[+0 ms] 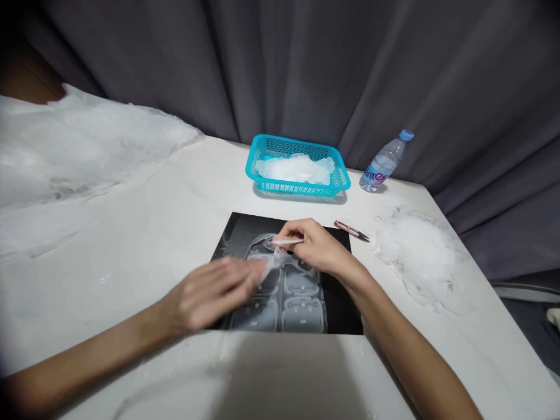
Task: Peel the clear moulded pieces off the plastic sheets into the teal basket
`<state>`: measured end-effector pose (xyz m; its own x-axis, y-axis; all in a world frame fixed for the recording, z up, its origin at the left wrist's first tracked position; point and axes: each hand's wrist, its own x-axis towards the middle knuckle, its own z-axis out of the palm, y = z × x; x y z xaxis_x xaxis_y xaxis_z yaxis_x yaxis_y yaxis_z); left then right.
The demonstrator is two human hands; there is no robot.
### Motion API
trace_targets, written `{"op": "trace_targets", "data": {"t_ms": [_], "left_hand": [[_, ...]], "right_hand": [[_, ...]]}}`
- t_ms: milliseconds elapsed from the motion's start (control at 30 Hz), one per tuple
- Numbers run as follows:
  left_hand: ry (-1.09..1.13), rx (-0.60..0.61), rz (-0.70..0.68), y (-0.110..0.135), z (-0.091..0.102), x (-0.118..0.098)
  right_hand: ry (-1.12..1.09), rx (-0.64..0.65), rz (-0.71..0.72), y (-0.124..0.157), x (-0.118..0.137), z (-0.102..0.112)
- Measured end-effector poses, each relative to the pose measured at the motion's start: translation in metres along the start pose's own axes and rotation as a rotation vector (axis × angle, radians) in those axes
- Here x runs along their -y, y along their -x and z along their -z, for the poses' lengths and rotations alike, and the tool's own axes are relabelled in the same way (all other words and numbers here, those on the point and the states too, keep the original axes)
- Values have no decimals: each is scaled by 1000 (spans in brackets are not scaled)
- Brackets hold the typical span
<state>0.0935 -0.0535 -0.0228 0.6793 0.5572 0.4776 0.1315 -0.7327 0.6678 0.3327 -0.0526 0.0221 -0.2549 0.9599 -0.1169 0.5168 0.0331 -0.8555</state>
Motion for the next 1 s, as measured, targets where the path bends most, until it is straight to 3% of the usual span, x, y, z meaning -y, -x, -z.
{"op": "trace_targets", "data": {"t_ms": [67, 133, 200, 300, 400, 500, 700, 800, 900, 1000], "left_hand": [[3, 26, -145, 7, -3, 0], [61, 17, -141, 9, -4, -1], [172, -32, 74, 6, -1, -2], [439, -79, 427, -6, 5, -5], [727, -64, 560, -16, 8, -9], [901, -72, 679, -19, 7, -11], [1004, -79, 769, -18, 5, -6], [983, -89, 788, -18, 4, -4], [971, -100, 797, -18, 3, -4], [986, -102, 801, -19, 2, -5]], "right_hand": [[293, -250, -54, -3, -8, -1], [560, -380, -111, -5, -15, 1], [658, -344, -128, -4, -20, 5], [615, -306, -53, -1, -22, 16], [580, -324, -5, 8, -22, 27], [534, -264, -24, 23, -28, 31], [221, -83, -112, 61, -44, 26], [168, -50, -112, 68, -43, 26], [202, -97, -61, 68, -43, 28], [383, -307, 13, 66, -56, 35]]}}
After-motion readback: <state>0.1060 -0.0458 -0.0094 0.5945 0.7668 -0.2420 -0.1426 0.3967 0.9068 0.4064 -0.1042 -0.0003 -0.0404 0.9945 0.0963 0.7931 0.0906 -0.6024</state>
